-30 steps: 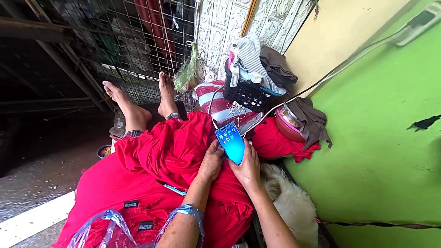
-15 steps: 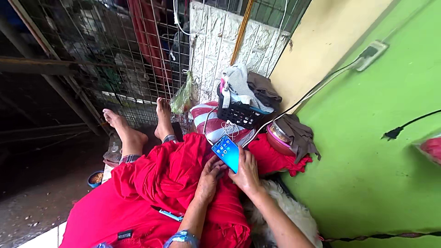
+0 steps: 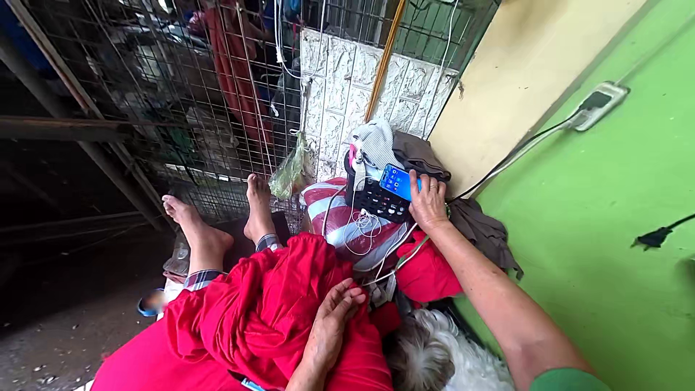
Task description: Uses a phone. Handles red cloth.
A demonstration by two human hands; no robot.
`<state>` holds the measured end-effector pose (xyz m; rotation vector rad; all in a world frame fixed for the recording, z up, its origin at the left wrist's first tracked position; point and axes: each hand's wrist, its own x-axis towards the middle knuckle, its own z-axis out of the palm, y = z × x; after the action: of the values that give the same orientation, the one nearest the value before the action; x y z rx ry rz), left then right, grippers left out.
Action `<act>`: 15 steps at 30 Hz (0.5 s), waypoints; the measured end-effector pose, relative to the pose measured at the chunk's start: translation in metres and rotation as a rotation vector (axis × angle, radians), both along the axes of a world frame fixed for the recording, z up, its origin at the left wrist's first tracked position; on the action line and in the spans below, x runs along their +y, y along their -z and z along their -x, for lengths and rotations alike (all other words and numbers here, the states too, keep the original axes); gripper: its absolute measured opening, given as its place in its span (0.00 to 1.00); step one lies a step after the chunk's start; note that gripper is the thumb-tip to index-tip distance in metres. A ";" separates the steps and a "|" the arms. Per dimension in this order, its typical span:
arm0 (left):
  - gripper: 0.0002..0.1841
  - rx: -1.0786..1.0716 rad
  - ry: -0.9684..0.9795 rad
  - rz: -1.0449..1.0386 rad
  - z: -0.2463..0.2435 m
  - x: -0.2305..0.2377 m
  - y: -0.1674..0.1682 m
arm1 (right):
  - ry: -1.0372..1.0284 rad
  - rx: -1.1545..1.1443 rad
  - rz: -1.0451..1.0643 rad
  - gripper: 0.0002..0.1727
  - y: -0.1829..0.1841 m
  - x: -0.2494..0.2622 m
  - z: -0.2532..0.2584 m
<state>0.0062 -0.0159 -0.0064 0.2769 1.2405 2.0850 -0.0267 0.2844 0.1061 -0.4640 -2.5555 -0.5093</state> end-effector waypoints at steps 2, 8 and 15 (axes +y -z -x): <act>0.20 -0.003 0.009 -0.012 -0.001 -0.002 -0.001 | 0.034 -0.040 -0.020 0.45 -0.007 0.007 0.009; 0.20 -0.022 0.022 -0.012 -0.003 -0.006 -0.005 | -0.004 -0.072 -0.119 0.45 -0.009 0.029 0.025; 0.20 -0.042 0.038 -0.020 -0.002 -0.007 -0.007 | -0.069 -0.046 -0.156 0.42 -0.002 0.042 0.030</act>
<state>0.0083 -0.0234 0.0010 0.2629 1.1816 2.0611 -0.0565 0.3261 0.1083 -0.3110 -2.5413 -0.6949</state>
